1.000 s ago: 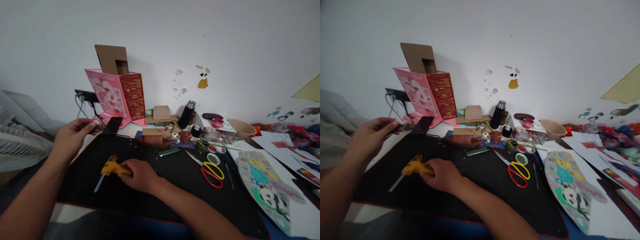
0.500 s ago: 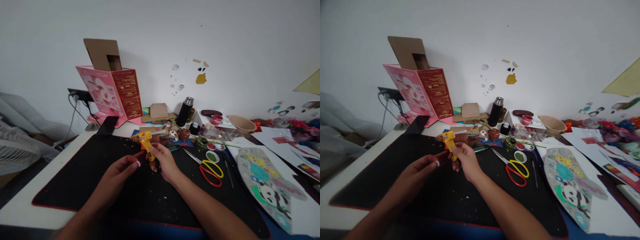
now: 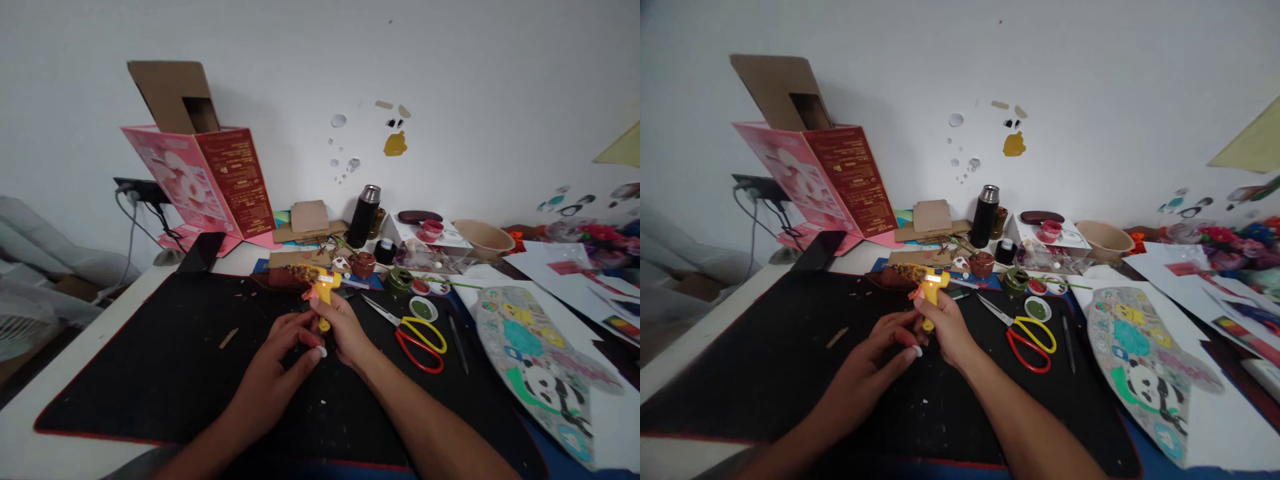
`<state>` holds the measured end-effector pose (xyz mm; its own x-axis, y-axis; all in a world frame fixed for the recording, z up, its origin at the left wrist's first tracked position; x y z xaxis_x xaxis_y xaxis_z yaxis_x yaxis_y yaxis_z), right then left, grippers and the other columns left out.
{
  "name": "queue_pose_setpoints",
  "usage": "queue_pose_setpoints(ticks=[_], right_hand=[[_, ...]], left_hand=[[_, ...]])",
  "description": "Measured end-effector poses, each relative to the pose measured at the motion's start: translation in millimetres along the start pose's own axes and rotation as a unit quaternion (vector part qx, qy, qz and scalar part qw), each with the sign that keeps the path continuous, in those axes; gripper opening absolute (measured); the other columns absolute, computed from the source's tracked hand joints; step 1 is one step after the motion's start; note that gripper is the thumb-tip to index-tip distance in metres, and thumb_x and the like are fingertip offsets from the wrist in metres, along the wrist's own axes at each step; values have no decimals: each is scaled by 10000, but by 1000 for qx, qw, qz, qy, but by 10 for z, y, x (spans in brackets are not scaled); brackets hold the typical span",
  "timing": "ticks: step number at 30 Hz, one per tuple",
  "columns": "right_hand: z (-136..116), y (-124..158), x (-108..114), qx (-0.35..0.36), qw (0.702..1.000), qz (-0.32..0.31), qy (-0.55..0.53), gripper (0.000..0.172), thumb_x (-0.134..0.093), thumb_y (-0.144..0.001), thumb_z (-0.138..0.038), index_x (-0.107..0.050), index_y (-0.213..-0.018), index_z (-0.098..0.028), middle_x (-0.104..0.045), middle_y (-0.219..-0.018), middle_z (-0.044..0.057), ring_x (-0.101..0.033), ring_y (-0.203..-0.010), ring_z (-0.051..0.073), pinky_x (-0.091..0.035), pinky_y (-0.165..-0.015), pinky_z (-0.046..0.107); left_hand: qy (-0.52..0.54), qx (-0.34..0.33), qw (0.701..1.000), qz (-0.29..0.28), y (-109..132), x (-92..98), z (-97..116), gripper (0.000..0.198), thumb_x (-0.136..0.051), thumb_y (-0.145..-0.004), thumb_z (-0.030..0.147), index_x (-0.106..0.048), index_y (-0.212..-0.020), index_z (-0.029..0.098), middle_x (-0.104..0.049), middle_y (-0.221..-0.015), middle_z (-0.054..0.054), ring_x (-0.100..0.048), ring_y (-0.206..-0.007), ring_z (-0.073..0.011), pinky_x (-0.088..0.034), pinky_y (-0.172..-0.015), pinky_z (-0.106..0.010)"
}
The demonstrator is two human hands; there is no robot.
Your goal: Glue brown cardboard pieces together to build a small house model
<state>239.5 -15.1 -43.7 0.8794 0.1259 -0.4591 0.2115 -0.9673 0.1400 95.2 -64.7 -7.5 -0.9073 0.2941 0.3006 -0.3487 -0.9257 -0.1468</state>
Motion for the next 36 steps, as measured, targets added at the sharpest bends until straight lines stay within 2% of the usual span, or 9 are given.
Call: queue_pose_setpoints(ticks=[2,4,6,9,12,15,23,30,36], right_hand=[[3,7,60,-10,1000,6,-7,480,-808,-783,-569,-667,-1000,-165,-577,-481,-65,-452,-333,91,-332,-332,186],[-41,4,115,2,1000,8,-18,465,-798,-799,-571,-678,-976,-159,-593,-492,-55,-466,-327,95,-325,-316,185],[-117,-8,153,29,999,0,-30,444,-784,-823,-561,-683,-975,-156,-628,-530,-35,-500,-340,101,-322,-310,182],[-218,-30,182,58,997,-6,-44,446,-764,-855,-555,-690,-1027,-150,-662,-579,-16,-550,-371,112,-325,-316,176],[-243,-42,184,54,997,1,-52,489,-749,-864,-575,-692,-1082,-141,-669,-591,-9,-566,-383,118,-318,-316,175],[-204,-46,164,34,998,9,-54,538,-749,-849,-601,-685,-1113,-137,-667,-584,-8,-560,-375,120,-298,-311,178],[-183,-77,29,16,999,27,-24,528,-739,-827,-648,-678,-971,-143,-602,-477,-35,-468,-311,96,-276,-300,176],[-205,-225,-158,60,997,-5,48,532,-708,-849,-652,-687,-1002,-144,-616,-492,-32,-492,-335,97,-316,-334,175],[-46,-163,-80,49,985,13,167,577,-673,-822,-755,-608,-737,-188,-584,-447,-17,-489,-338,97,-339,-367,187]], left_hand=[[18,3,1000,-25,-7,11,31,193,-662,-948,432,-711,-890,254,-684,-1399,-110,-569,-1359,-312,-434,-1163,-536],[68,23,997,-22,-71,106,41,200,-696,-937,426,-723,-881,236,-742,-1299,-107,-660,-1224,-296,-503,-1080,-472],[127,56,990,39,-211,280,15,199,-738,-920,429,-739,-908,230,-797,-1113,-82,-725,-1003,-241,-564,-931,-380],[212,39,964,157,-520,545,-40,218,-836,-839,403,-741,-888,212,-785,-902,-27,-691,-784,-153,-546,-777,-263],[296,31,933,201,-810,650,-137,307,-922,-714,383,-741,-847,174,-745,-786,-7,-664,-693,-126,-532,-695,-232],[314,51,923,218,-944,637,-255,382,-964,-630,371,-731,-842,155,-729,-743,-4,-667,-662,-128,-525,-639,-225],[300,93,924,218,-950,657,-447,534,-1004,-514,425,-716,-868,147,-752,-795,-14,-695,-684,-139,-554,-675,-248],[238,75,948,199,-968,644,-571,554,-947,-604,496,-752,-992,152,-783,-860,-43,-718,-752,-178,-576,-755,-307],[210,67,953,209,-954,668,-639,547,-917,-626,500,-750,-1020,159,-786,-867,-48,-734,-767,-208,-583,-761,-337]])
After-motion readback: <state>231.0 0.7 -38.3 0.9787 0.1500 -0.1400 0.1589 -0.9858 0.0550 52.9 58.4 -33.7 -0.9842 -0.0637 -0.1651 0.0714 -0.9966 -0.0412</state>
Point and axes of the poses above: each hand's wrist, its own y-axis away from the middle knuckle, its own x-axis out of the back of the hand, z = x × y, the point moved 3 cm from there along -y, towards the middle knuckle
